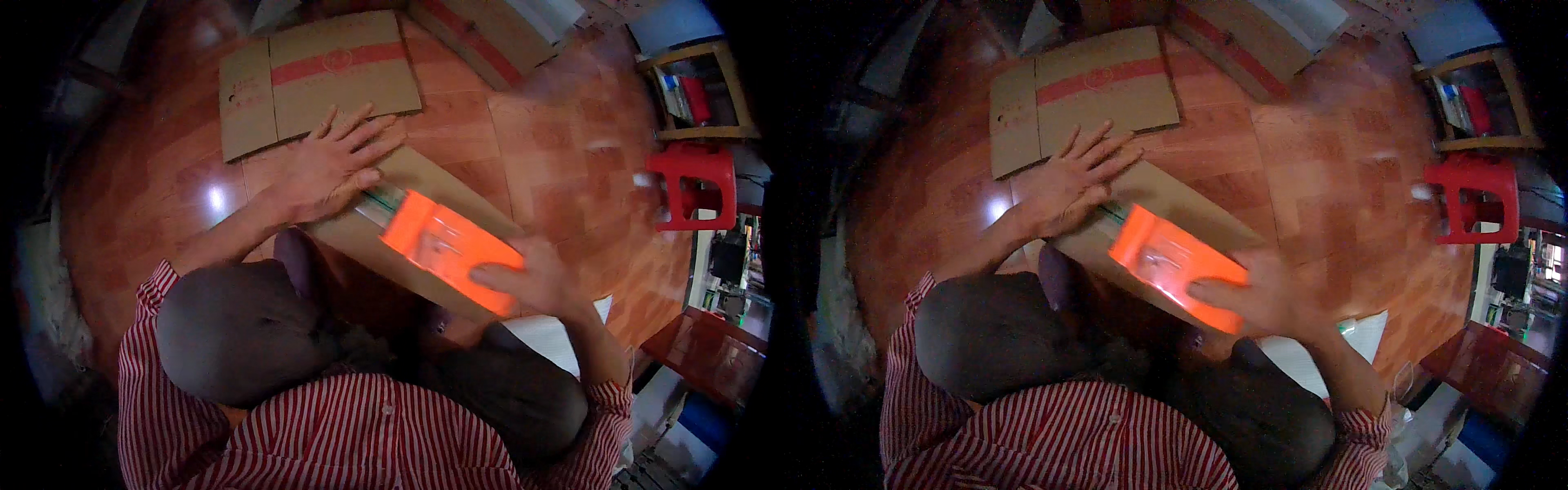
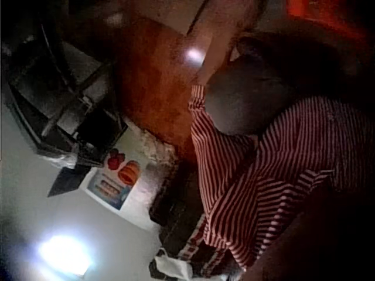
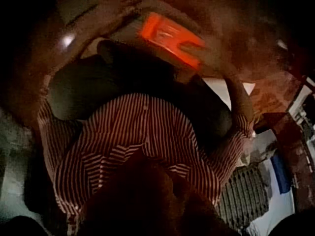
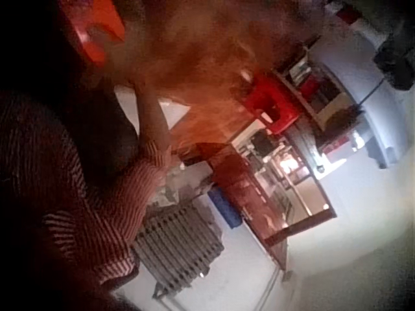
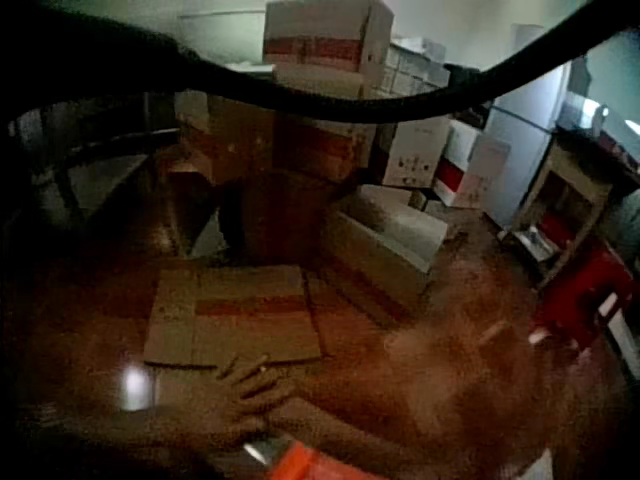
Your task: The person assembles cardboard boxes, lines them with foam sheets, and seals them using a handheld tape dispenser.
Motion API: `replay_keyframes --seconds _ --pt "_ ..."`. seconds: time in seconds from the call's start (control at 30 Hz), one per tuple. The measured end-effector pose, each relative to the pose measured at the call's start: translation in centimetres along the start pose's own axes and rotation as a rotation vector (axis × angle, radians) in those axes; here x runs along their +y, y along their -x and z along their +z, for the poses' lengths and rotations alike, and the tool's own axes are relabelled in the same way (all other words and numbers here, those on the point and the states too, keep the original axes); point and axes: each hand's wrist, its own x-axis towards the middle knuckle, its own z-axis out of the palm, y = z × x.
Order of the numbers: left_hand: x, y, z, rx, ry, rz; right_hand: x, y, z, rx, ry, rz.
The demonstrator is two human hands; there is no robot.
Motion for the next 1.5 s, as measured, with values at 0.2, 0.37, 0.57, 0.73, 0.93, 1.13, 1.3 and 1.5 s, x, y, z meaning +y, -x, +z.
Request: replay_keyframes --seconds 0.2,0.37,0.57,0.73,0.93,1.13,1.3,1.5 --pt "0.3 -0.3 -0.7 -0.083 -0.073 -0.049 10.5 8.6 -3.7 0.094 -0.244 0.040" --pt "0.0 -1.1 -0.5 -0.065 -0.058 -0.033 17.7 13.5 -5.0 0.165 -0.217 0.154" --pt "0.0 -2.2 0.1 -0.074 -0.068 -0.016 22.0 14.4 -6.0 0.198 -0.243 0.224" --pt "-0.5 -3.0 1.3 0.012 -0.044 0.050 25.3 14.2 -5.9 0.195 -0.315 0.175" --pt "-1.4 -2.1 -1.2 -0.076 -0.012 0.039 24.6 15.1 -4.8 0.175 -0.204 0.299" --pt "-1.4 -1.9 -0.9 -0.003 -0.010 -0.052 25.3 10.2 -3.0 0.198 -0.177 0.217" --pt "-1.3 -2.2 -0.7 0.099 0.189 -0.242 24.0 4.9 -0.8 0.221 -0.100 0.180" --pt "-2.6 -1.2 0.0 0.178 0.840 -0.595 17.0 1.0 -1.3 0.114 0.029 0.209"
